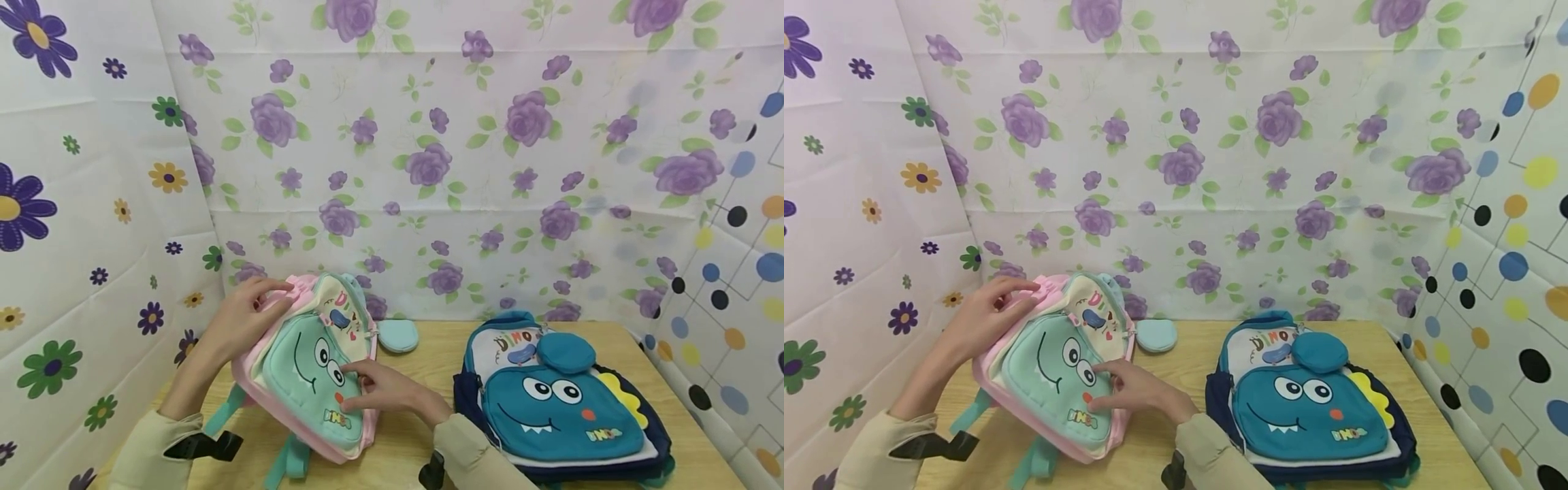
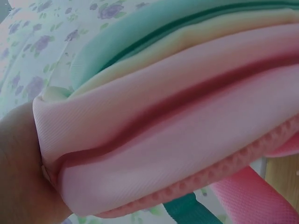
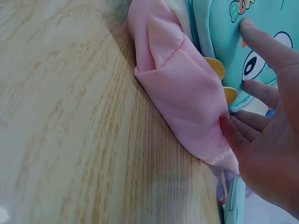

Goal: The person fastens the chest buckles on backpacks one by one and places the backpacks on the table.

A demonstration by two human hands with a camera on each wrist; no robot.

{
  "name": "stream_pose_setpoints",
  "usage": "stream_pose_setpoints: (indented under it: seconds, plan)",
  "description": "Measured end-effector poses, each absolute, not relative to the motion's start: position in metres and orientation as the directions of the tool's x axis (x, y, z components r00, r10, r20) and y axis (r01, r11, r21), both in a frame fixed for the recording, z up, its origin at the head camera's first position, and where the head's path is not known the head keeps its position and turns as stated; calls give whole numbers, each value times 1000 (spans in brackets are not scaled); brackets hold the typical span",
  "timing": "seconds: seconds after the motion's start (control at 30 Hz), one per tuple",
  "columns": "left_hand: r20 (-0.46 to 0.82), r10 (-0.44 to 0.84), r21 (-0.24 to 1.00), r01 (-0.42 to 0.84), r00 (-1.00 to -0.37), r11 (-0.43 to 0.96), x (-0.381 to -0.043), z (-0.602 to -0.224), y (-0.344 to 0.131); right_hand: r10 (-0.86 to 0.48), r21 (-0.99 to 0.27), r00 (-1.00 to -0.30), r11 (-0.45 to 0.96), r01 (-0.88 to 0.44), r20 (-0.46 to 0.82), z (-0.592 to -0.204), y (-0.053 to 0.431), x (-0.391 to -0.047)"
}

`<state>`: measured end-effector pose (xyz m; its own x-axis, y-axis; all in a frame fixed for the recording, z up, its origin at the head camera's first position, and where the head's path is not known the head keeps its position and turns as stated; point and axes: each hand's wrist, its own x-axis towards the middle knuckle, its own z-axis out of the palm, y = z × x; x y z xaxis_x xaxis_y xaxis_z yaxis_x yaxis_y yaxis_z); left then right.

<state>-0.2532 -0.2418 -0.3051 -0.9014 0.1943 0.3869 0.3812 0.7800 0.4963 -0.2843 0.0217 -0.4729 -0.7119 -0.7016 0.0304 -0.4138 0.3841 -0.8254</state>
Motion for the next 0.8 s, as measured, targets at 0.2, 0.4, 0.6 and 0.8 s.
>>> stream_pose_setpoints:
  seconds: [0.2,0.4,0.6,0.8]
  plan:
    - [403,201,465,389,-893,795,-252,-294,-232,-718,-851,-696,344,-398,35,-472,17,-280]
    - [400,202,430,378,-894,820,-251,-282,-221,-739,-867,-671,296,-401,58,-474,9,-281]
    - [384,220,381,371,-897,847,-249,-274,-209,-753,-862,-651,264,-434,97,-476,4,-282]
    - [396,230,345,376,-889,860,-252,-273,-197,-693,-769,-714,403,-496,98,-469,11,-274]
